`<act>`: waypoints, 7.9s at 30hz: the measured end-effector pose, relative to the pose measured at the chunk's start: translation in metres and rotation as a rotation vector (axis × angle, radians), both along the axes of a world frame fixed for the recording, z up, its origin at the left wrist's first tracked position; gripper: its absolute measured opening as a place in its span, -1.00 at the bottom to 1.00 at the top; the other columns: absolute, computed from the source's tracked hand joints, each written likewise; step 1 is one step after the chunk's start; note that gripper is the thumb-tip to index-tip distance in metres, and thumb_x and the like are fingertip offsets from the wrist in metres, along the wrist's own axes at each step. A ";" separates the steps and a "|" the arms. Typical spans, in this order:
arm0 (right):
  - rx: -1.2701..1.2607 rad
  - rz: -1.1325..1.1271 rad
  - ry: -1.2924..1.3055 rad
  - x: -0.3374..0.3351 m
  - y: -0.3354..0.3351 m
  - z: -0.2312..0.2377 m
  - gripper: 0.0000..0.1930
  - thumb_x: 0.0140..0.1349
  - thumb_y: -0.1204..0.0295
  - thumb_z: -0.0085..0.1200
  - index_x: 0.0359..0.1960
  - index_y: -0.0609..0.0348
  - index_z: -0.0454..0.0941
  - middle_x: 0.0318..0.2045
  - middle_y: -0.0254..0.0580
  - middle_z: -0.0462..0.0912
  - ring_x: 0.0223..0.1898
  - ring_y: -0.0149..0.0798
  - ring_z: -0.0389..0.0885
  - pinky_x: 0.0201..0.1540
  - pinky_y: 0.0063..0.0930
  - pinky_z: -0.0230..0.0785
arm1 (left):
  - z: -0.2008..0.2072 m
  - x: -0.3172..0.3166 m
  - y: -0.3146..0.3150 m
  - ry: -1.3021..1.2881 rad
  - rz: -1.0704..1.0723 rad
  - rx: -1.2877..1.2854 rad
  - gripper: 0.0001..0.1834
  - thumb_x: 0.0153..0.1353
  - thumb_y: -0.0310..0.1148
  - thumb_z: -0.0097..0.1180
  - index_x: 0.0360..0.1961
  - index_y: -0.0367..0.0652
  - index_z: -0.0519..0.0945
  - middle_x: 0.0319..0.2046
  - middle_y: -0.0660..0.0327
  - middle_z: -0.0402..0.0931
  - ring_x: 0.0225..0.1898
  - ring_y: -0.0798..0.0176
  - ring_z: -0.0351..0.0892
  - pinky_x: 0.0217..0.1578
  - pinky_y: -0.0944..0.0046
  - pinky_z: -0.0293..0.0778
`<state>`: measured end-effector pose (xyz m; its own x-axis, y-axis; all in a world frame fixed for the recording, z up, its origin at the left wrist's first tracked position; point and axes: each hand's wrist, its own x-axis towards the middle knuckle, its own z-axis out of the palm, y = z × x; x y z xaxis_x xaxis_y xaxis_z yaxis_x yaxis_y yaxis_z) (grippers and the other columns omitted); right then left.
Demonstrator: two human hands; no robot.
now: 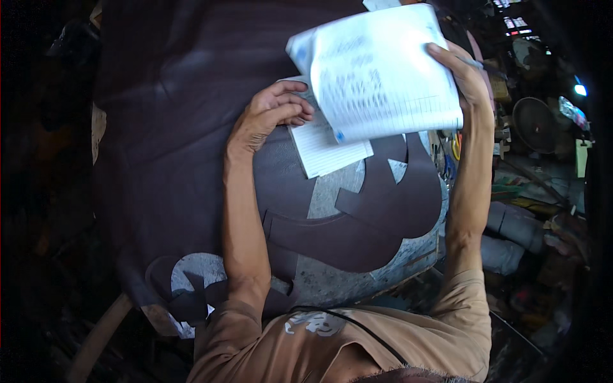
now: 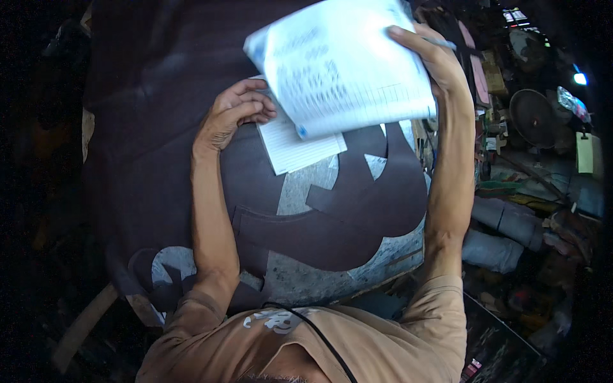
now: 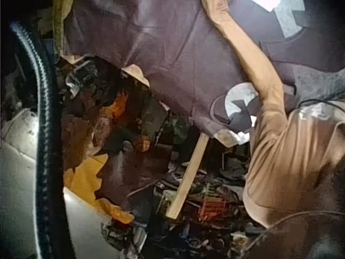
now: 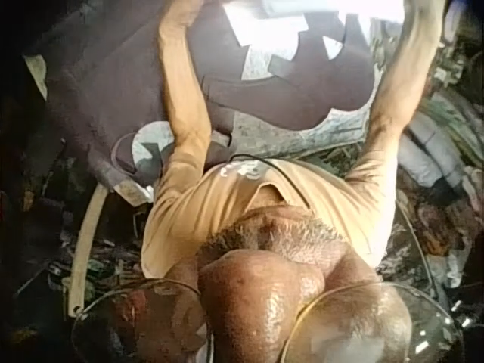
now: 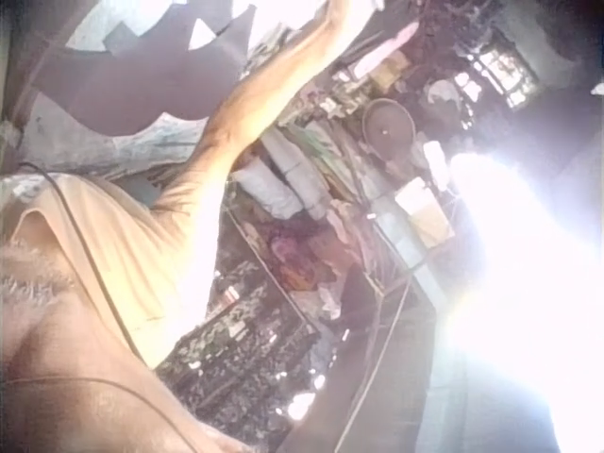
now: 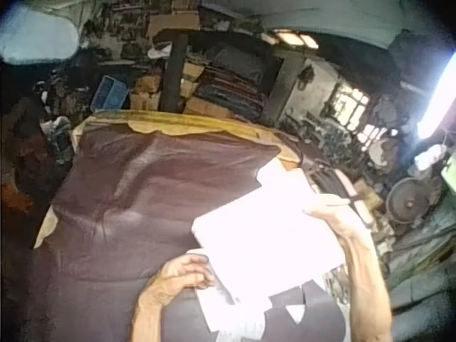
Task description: The recorder writes down production figures and notes in two different notebooks on a workbench in a leather manufacturing facility.
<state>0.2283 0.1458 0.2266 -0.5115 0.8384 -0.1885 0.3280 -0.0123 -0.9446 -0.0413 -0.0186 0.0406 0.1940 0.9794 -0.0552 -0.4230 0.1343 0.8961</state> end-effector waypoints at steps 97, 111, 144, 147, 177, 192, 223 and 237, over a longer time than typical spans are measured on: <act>0.199 -0.388 0.268 -0.040 -0.105 -0.184 -0.74 0.31 0.46 0.10 -0.04 0.37 0.54 -0.31 -0.20 0.65 -0.30 -0.43 0.63 -0.23 -0.59 0.46 | 0.003 -0.048 -0.036 -0.408 0.282 -0.359 -0.17 0.31 0.39 -0.40 -0.37 -0.26 0.51 -0.39 0.14 0.51 -0.33 0.21 0.58 -0.32 0.30 0.55; 0.247 -0.331 0.155 -0.050 -0.113 -0.191 -0.83 0.30 0.42 0.12 -0.25 0.31 0.61 -0.48 -0.29 0.64 -0.42 -0.50 0.59 -0.36 -0.63 0.39 | -0.006 -0.055 -0.037 -0.437 0.197 -0.321 -0.13 0.32 0.39 -0.44 -0.29 -0.29 0.56 -0.33 -0.02 0.62 -0.31 0.14 0.67 -0.30 0.25 0.60; 0.590 -0.275 0.009 -0.052 -0.119 -0.197 -0.85 0.19 0.54 0.11 -0.23 0.31 0.63 -0.36 -0.10 0.68 -0.42 -0.34 0.64 -0.36 -0.49 0.48 | -0.003 -0.044 -0.036 -0.332 0.281 -0.364 -0.14 0.29 0.41 -0.43 -0.33 -0.24 0.59 -0.40 0.06 0.62 -0.40 0.24 0.62 -0.34 0.31 0.55; 0.522 -0.310 0.005 -0.052 -0.119 -0.197 -0.85 0.19 0.54 0.11 -0.23 0.32 0.63 -0.35 -0.09 0.69 -0.39 -0.33 0.66 -0.34 -0.50 0.50 | -0.002 -0.044 -0.034 -0.324 0.271 -0.359 -0.15 0.29 0.40 -0.43 -0.33 -0.24 0.59 -0.40 0.06 0.62 -0.39 0.24 0.63 -0.33 0.32 0.55; 0.500 -0.293 -0.032 -0.053 -0.118 -0.194 -0.86 0.23 0.50 0.10 -0.23 0.29 0.63 -0.37 -0.13 0.66 -0.34 -0.36 0.64 -0.37 -0.55 0.47 | -0.007 -0.047 -0.037 -0.356 0.253 -0.339 -0.19 0.31 0.34 -0.39 -0.30 -0.25 0.58 -0.34 0.02 0.62 -0.31 0.20 0.62 -0.26 0.26 0.55; 0.431 -0.320 0.006 -0.054 -0.121 -0.193 -0.84 0.26 0.50 0.08 -0.19 0.30 0.61 -0.40 -0.17 0.66 -0.39 -0.44 0.61 -0.45 -0.63 0.41 | -0.006 -0.047 -0.037 -0.379 0.240 -0.336 -0.20 0.32 0.33 -0.41 -0.30 -0.24 0.58 -0.35 0.05 0.62 -0.32 0.22 0.63 -0.28 0.27 0.57; 0.583 -0.337 -0.045 -0.054 -0.119 -0.195 -0.85 0.18 0.46 0.17 -0.26 0.25 0.67 -0.35 -0.12 0.70 -0.37 -0.26 0.61 -0.27 -0.40 0.45 | -0.006 -0.049 -0.037 -0.399 0.220 -0.332 -0.25 0.35 0.27 -0.40 -0.35 -0.25 0.55 -0.37 0.07 0.60 -0.35 0.21 0.62 -0.28 0.28 0.56; 0.378 -0.338 0.094 -0.050 -0.106 -0.170 -0.84 0.25 0.44 0.12 -0.28 0.29 0.65 -0.52 -0.31 0.63 -0.46 -0.50 0.52 -0.38 -0.59 0.36 | -0.006 -0.050 -0.038 -0.312 0.242 -0.381 -0.26 0.35 0.26 -0.40 -0.36 -0.22 0.55 -0.38 0.15 0.57 -0.34 0.25 0.60 -0.28 0.32 0.53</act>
<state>0.1784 0.0394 0.0562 -0.1999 0.9606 0.1933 0.2785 0.2449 -0.9287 -0.0914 -0.0563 0.0351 0.0296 0.9199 -0.3910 -0.7203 0.2909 0.6298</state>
